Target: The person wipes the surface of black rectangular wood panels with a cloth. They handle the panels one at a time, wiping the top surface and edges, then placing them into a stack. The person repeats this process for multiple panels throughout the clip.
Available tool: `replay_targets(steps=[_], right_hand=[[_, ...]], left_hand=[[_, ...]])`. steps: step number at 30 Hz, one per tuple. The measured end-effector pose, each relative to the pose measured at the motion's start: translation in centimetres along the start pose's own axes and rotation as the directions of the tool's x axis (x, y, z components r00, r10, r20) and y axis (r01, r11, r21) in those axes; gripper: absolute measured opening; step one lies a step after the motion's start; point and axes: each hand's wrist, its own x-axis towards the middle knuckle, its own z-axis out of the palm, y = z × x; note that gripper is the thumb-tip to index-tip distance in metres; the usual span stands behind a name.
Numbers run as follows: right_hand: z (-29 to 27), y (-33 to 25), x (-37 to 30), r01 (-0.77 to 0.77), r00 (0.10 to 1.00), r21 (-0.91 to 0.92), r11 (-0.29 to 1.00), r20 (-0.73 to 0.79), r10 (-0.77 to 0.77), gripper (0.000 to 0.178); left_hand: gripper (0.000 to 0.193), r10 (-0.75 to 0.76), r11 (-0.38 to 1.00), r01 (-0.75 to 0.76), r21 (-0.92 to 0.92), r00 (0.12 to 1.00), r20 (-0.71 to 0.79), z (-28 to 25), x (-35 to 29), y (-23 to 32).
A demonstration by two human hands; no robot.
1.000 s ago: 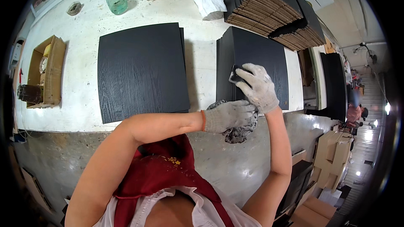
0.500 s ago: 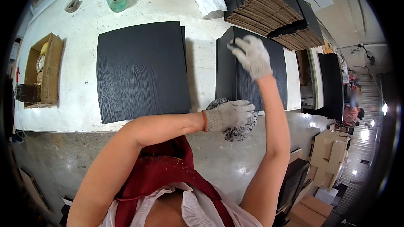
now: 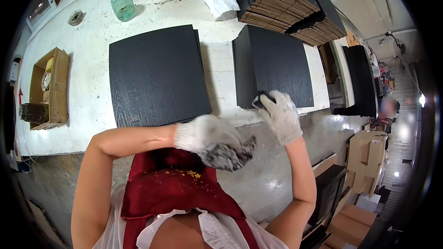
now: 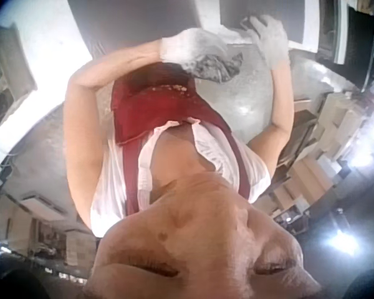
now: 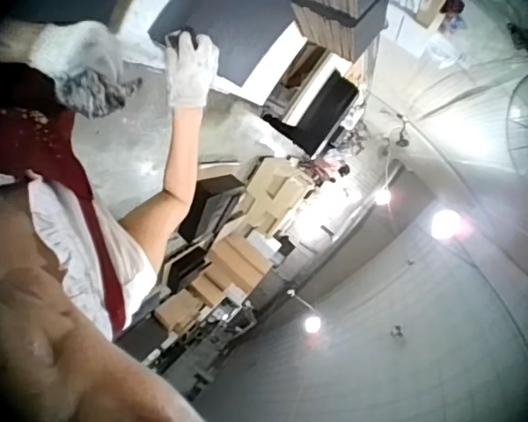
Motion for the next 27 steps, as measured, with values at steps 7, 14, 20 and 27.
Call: replay_targets(steps=[7,14,20,27], right_hand=[[-3.8,-3.8,-5.7,-0.087,0.974,0.217,0.972,0.221,0.038,0.027],[1.7,-8.4,1.1,-0.314,0.867,0.832,0.458,0.056,0.494,0.038],[11.8,-14.5,8.8,-0.238,0.633,0.890,0.389,-0.162,0.757,0.041],[12.7,-15.6,9.0,0.023,0.441,0.980,0.199,-0.189,0.878,0.050]], left_hand=[[0.056,-0.455,0.864,0.497,-0.081,0.701,-0.550,-12.2,-7.6,6.3],[0.086,-0.589,0.426,0.391,0.816,0.804,-0.078,-17.2,-11.1,7.8],[0.087,-0.642,0.317,0.433,0.844,0.753,-0.145,-19.3,-8.8,3.2],[0.055,-0.195,0.107,0.402,0.909,0.905,-0.377,-20.2,-4.5,-9.1]])
